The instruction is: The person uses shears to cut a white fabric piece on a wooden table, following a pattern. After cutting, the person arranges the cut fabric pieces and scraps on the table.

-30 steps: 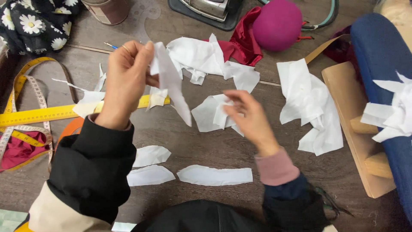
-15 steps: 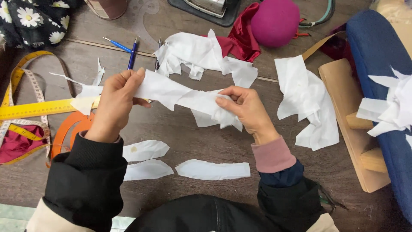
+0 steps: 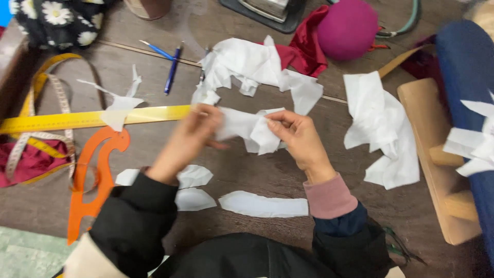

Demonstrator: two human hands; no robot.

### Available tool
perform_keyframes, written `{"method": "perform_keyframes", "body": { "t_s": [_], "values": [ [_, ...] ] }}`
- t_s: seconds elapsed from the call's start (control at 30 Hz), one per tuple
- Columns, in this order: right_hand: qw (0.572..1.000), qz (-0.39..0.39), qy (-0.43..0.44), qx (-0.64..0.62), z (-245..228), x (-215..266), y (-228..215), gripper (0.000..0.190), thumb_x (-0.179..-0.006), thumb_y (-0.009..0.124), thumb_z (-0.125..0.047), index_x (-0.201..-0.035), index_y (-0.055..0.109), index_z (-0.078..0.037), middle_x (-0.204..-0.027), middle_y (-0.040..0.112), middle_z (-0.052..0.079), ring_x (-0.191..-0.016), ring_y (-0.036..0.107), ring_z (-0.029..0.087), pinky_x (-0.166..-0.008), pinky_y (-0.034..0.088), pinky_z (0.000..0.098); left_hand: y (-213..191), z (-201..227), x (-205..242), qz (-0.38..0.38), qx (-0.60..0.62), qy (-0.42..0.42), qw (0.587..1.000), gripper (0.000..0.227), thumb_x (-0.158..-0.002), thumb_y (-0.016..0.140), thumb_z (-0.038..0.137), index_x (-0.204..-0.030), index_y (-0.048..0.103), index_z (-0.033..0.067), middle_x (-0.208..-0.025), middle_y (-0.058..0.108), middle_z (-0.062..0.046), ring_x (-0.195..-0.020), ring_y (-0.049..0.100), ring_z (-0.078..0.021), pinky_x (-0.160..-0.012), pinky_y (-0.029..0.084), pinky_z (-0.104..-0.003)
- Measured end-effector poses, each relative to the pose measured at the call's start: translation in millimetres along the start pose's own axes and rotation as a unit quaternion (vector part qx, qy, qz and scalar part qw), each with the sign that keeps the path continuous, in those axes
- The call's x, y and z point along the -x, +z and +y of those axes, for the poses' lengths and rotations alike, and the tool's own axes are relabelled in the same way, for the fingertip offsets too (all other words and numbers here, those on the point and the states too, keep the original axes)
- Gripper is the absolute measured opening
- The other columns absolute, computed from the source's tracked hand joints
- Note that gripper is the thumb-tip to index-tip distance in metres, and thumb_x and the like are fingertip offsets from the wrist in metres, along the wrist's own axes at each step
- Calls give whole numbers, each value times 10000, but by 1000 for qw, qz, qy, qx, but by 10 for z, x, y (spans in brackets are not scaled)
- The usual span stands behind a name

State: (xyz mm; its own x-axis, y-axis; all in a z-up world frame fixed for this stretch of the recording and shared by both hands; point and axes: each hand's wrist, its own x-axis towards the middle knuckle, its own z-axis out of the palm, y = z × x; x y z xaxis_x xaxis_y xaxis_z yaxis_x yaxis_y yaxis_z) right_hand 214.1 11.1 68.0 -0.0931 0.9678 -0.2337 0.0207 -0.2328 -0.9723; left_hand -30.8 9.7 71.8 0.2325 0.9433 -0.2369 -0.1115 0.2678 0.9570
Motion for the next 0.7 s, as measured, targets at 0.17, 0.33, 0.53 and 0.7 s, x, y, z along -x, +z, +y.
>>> {"method": "perform_keyframes", "body": {
  "t_s": [0.17, 0.33, 0.53, 0.7],
  "values": [
    [984, -164, -28, 60, -244, 166, 302, 256, -868, 673, -85, -1109, 700, -2, -988, 713, 154, -879, 655, 178, -786, 587, 356, 223, -429, -3, -37, -103, 46, 993, 400, -778, 745, 61, -1124, 544, 61, -883, 620, -86, -775, 628, -173, -677, 582, -335],
    [970, -210, -60, 108, -399, 220, 169, 221, -912, 605, -113, -1082, 714, -23, -1138, 712, 168, -958, 656, 207, -841, 568, 390, -152, -307, -19, 48, -265, 85, 959, 332, -751, 723, 69, -1068, 653, 138, -880, 707, -172, -850, 678, -408, -719, 539, -500],
    [997, -5, 22, 75, -166, 282, -275, 228, -962, 563, -120, -1055, 675, 54, -1032, 706, 218, -869, 679, 260, -796, 576, 376, -1407, -276, -183, 279, -398, 171, 857, 291, -796, 692, -30, -1078, 668, 34, -828, 654, -230, -755, 644, -408, -627, 535, -458],
    [997, 48, 34, 54, 71, 313, -517, 232, -988, 532, -86, -1079, 649, 93, -992, 678, 274, -853, 675, 288, -796, 570, 377, -2080, -694, -326, 303, -546, 53, 779, 184, -809, 762, 90, -987, 746, 132, -949, 548, -146, -857, 638, -414, -764, 518, -463]
  ]
}}
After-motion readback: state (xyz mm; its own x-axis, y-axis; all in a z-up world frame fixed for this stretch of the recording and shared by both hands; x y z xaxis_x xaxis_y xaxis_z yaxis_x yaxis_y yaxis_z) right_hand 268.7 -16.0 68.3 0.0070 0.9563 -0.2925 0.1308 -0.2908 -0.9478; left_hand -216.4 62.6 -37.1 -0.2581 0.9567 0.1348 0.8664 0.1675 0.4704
